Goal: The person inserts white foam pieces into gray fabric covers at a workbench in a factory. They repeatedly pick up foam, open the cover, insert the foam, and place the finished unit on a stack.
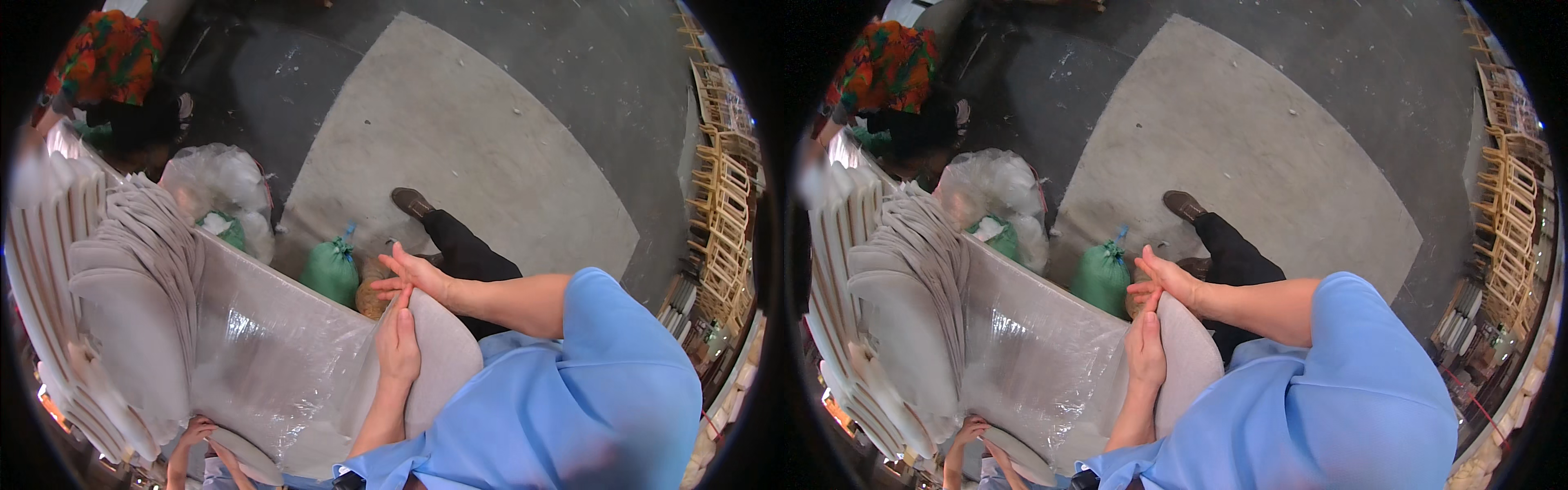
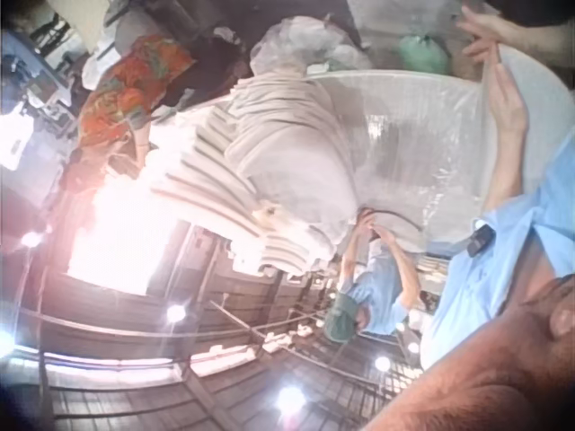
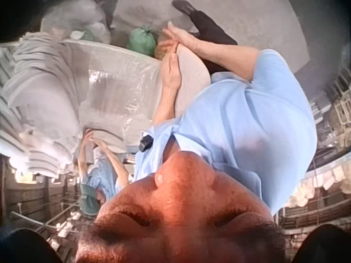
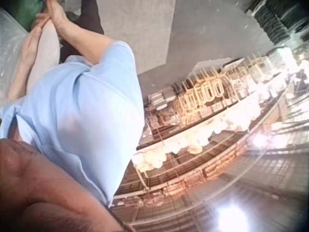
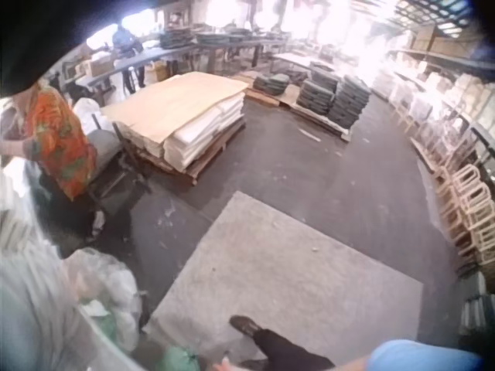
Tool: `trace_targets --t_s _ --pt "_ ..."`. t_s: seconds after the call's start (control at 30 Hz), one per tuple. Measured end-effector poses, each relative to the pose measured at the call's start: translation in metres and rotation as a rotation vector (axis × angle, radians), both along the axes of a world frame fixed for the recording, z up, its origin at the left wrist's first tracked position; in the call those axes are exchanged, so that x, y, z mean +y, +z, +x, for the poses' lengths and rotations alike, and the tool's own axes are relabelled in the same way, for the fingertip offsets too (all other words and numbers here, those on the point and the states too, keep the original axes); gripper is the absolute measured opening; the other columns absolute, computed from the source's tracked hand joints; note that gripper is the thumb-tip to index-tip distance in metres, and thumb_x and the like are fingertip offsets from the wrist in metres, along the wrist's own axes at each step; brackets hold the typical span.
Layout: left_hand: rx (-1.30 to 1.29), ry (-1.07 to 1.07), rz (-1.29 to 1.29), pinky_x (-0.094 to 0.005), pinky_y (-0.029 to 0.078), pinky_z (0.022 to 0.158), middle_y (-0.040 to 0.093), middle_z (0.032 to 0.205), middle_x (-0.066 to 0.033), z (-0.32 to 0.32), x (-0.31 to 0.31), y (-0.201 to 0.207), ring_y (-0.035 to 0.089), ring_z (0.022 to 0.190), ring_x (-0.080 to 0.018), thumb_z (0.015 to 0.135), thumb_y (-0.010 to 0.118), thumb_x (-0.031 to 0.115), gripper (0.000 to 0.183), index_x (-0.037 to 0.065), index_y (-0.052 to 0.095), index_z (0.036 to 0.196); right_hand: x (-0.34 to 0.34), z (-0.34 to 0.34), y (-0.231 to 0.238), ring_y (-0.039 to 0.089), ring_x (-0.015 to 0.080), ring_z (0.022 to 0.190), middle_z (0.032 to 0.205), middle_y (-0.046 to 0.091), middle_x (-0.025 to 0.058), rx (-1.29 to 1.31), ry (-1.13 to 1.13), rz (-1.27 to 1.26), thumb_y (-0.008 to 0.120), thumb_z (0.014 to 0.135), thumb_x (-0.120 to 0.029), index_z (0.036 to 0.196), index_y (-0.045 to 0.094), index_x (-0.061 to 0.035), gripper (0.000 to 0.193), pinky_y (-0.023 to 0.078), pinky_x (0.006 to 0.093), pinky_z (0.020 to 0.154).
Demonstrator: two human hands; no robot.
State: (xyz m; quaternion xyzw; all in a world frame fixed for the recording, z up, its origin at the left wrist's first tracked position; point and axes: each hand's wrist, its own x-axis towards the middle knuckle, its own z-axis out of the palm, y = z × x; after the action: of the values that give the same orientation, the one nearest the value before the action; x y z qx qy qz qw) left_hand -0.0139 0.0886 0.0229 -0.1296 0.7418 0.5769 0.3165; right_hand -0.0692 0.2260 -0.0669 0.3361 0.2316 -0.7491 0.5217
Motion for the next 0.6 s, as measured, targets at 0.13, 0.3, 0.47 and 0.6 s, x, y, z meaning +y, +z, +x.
trace_targets --t_s 0.13,0.3,0.47,0.6 --pt "-0.054 0.048 0.042 -0.0396 0.037 0.12 0.059 0.152 -0.0216 0.003 -0.002 0.0 0.052 0.145 -0.0309 0.115 0.034 0.033 0.056 -0.006 0.058 0.147 0.002 0.001 -0.001 0.024 0.0402 0.16 0.171 0.027 0.0259 0.078 0.021 0.065 0.027 0.096 -0.089 0.173 0.004 -0.0191 0.106 0.022 0.0518 0.128" --pt "-0.005 0.169 0.111 -0.0388 0.036 0.121 0.057 0.154 -0.0212 0.014 -0.001 -0.008 0.052 0.145 -0.0291 0.116 0.035 0.034 0.06 -0.004 0.037 0.161 0.031 -0.012 0.036 0.041 0.0332 0.15 0.167 0.035 0.0217 0.336 0.116 0.276 0.023 0.106 -0.078 0.173 0.011 -0.0204 0.089 0.028 0.047 0.125" --pt "0.05 0.23 0.136 -0.0376 0.034 0.122 0.056 0.154 -0.0226 0.018 -0.001 -0.015 0.051 0.144 -0.0286 0.115 0.037 0.036 0.068 -0.002 0.017 0.168 0.009 -0.011 0.038 0.067 0.0188 0.1 0.154 0.052 0.0197 0.476 0.214 0.173 0.037 0.108 -0.07 0.171 0.017 -0.0104 0.089 0.05 0.0403 0.105" --pt "0.072 0.182 0.113 -0.0344 0.032 0.122 0.058 0.152 -0.0208 0.021 -0.007 -0.025 0.05 0.145 -0.0261 0.115 0.037 0.037 0.069 0.0 0.016 0.168 0.002 -0.041 0.022 0.064 0.0373 0.127 0.156 0.052 0.0266 1.011 0.756 0.496 0.047 0.105 -0.065 0.166 0.027 0.0007 0.092 0.048 0.0467 0.111"
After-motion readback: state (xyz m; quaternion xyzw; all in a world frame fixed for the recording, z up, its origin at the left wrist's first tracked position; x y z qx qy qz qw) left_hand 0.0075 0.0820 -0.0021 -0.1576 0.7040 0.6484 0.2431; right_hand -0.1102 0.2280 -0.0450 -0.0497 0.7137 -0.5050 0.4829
